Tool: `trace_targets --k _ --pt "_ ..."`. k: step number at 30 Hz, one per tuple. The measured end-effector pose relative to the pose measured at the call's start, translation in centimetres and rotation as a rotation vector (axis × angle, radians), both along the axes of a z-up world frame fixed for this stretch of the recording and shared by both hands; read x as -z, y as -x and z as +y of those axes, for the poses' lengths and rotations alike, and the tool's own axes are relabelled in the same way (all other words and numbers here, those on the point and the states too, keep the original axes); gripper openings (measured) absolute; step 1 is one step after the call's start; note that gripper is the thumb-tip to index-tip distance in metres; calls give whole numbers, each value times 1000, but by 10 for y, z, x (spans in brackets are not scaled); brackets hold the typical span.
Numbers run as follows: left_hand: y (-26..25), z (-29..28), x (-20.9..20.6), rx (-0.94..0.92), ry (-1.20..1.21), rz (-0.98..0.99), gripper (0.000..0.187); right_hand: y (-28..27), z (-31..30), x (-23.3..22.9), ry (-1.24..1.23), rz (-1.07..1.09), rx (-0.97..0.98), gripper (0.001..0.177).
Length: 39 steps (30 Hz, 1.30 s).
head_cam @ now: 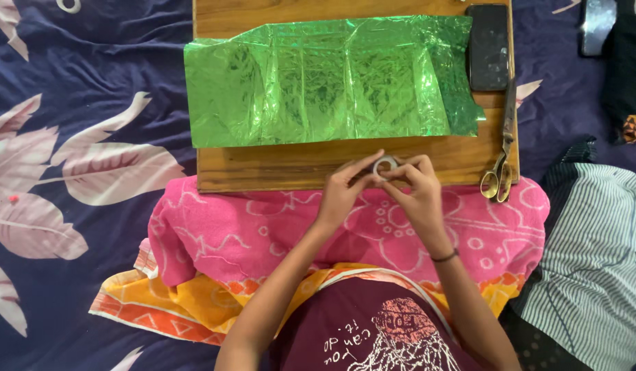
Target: The person wraps a rectangular object with green metallic paper on a wooden board. They fold the paper over the object, smooth the surface, and secure the edges with clear tape using scissors to cut the tape.
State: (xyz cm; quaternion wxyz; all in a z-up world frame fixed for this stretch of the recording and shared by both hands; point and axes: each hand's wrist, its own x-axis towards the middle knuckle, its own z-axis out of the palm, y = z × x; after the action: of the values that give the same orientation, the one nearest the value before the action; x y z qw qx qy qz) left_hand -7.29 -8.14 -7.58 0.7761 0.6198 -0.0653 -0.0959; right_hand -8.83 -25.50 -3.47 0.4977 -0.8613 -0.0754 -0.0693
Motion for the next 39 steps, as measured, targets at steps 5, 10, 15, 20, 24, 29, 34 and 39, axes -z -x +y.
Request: trace_targets --k 5,10,15,20,24,29,34,39 --pt "-8 4 1 -134 -160 -111 35 -7 17 39 -269 140 144 19" --pt "-27 26 0 133 -318 -240 35 -27 -1 59 -492 487 21 32" --pt "-30 32 -1 308 -245 -201 45 -51 -33 61 -491 817 -176 24" --pt "-14 29 1 128 -182 12 56 -60 -24 74 -465 793 -223 25" --pt "2 30 -5 -82 -200 -112 49 -54 -10 86 -528 782 -136 27" --pt "7 18 -12 -267 -235 -59 37 -49 2 83 -794 770 -94 33" --pt "9 13 -19 -385 -308 -128 30 -39 17 61 -899 858 -19 37" --pt "3 34 -16 -147 -303 -203 37 -36 13 51 -858 914 -24 37"
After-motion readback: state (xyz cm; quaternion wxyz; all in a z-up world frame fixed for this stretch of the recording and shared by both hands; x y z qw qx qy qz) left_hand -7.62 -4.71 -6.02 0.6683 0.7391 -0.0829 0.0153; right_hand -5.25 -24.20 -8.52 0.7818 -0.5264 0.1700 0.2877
